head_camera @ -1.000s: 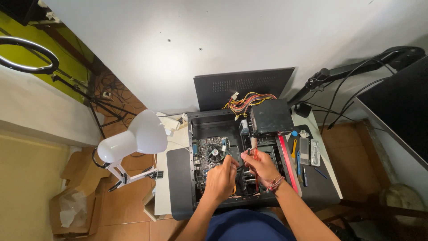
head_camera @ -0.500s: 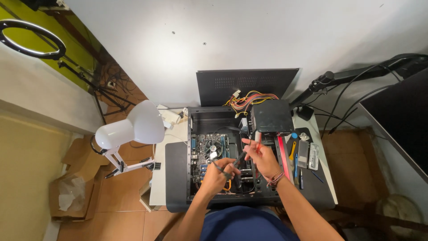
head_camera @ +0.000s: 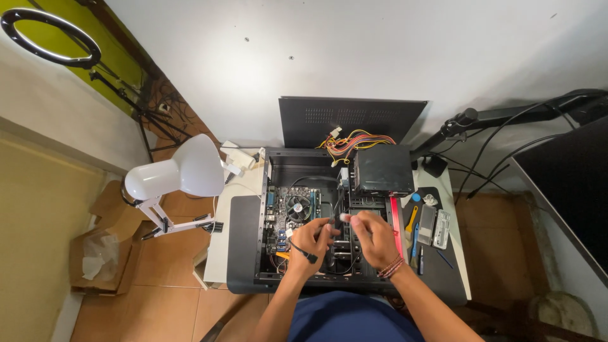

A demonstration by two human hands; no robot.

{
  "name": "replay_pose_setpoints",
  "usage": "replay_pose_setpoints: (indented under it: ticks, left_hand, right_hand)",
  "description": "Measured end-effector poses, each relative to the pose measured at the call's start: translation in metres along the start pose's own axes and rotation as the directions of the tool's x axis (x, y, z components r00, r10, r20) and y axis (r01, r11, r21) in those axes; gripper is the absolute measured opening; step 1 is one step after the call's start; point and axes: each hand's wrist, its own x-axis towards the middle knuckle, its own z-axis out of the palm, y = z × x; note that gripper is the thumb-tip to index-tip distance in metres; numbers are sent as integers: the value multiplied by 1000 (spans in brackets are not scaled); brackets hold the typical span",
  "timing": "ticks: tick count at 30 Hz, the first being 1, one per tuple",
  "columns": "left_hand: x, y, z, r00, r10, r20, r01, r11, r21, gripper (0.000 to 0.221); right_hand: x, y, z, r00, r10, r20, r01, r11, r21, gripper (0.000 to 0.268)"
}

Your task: The person works on an open desktop computer case on a desk. They lift and reposition the power supply unit, connect power cables to the motherboard, and use a screwdriver to fasten components inside the case.

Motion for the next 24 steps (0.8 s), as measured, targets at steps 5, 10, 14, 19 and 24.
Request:
replay_pose_setpoints:
  ticks: [5,10,14,19,24]
  left_hand:
    - [-2,-5,17,995,89,41,-88,995,-36,26]
    - [-3,0,17,989,150,8,-149,981,121,20]
    - [-2,4,13,973,229,-6,-228,972,58,23]
    - [0,5,6,988,155,5,-154,978,139,21]
    - [-1,-3,1,975,216,47,-218,975,42,23]
  right_hand:
    - [9,20,5,998,59,34,-53,986,-159,33]
    - [12,21,2,985,-110,134,130,979,-157,34]
    - [19,34,3,995,99,16,-96,986,-135,32]
    - [23,26,6,983,-145,110,151,987,-48,29]
    - [22,33,12,983,-139,123,146,988,-44,36]
